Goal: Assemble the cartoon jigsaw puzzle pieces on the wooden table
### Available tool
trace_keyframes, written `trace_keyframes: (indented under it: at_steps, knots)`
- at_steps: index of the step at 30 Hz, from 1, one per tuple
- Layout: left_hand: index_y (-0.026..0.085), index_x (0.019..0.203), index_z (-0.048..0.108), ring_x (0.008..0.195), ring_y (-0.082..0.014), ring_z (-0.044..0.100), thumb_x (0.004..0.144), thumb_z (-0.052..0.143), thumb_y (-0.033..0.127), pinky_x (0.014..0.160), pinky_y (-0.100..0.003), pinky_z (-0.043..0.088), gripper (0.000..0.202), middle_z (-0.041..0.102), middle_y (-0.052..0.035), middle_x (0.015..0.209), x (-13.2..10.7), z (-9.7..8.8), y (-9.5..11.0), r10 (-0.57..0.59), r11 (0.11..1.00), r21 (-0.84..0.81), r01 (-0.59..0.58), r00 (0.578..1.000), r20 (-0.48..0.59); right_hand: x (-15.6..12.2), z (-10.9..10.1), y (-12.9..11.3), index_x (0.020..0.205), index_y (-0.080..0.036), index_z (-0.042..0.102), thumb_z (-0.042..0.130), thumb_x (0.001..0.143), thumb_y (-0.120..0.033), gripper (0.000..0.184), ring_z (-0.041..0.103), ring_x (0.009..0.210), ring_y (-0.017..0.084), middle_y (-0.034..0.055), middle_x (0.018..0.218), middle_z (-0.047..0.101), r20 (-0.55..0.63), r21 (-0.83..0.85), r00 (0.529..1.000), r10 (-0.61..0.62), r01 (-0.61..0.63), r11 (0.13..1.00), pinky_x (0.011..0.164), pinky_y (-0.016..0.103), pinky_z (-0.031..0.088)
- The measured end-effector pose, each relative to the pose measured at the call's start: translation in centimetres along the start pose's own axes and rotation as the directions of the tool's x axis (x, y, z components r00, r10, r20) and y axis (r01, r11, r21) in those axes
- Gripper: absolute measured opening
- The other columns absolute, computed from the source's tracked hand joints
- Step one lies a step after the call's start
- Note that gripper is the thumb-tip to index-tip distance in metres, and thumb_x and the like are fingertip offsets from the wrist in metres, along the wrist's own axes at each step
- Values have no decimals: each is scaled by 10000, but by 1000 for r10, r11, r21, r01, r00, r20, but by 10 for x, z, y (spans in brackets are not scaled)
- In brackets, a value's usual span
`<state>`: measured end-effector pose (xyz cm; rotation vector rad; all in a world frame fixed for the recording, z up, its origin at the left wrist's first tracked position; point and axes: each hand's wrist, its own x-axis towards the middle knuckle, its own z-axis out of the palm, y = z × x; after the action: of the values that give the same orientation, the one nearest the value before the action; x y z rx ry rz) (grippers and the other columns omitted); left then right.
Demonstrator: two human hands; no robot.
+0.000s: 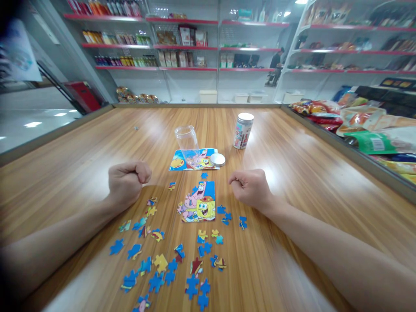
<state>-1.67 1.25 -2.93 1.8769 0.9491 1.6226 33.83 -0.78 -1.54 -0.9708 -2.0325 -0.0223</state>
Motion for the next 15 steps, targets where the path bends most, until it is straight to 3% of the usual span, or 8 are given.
trace_keyframes:
  at_steps: [4,6,10,15]
  knots:
    - [162,516,479,516,-100,406,639,409,0,516,-251,269,215,441,18,529,8,-15,0,24,996,82,-40,980,198,-2,0,-3,655,-161,703,522,743,-57,226,490,403,68,-32,485,575,43,5,996,-74,74,997,449,201,342]
    - [155,512,510,519,-100,431,651,422,0,531,-248,296,226,466,15,524,16,-22,0,7,993,108,-54,920,391,-3,0,-2,659,-166,696,525,753,-56,224,504,411,70,-34,491,578,56,11,994,-97,96,995,456,200,355]
    - [146,672,661,669,-135,584,757,508,65,644,-242,427,193,630,-23,691,33,-28,8,-73,991,127,-31,670,739,-1,-1,4,676,-173,694,533,765,-49,222,490,399,68,-40,490,570,66,25,991,-113,111,993,450,203,355]
    - [162,872,718,732,-133,566,829,685,244,630,-234,425,99,637,-41,886,47,-29,25,-163,984,177,3,408,898,3,0,11,682,-185,696,539,770,-57,221,500,410,70,-45,502,580,93,3,993,-79,79,997,462,209,364]
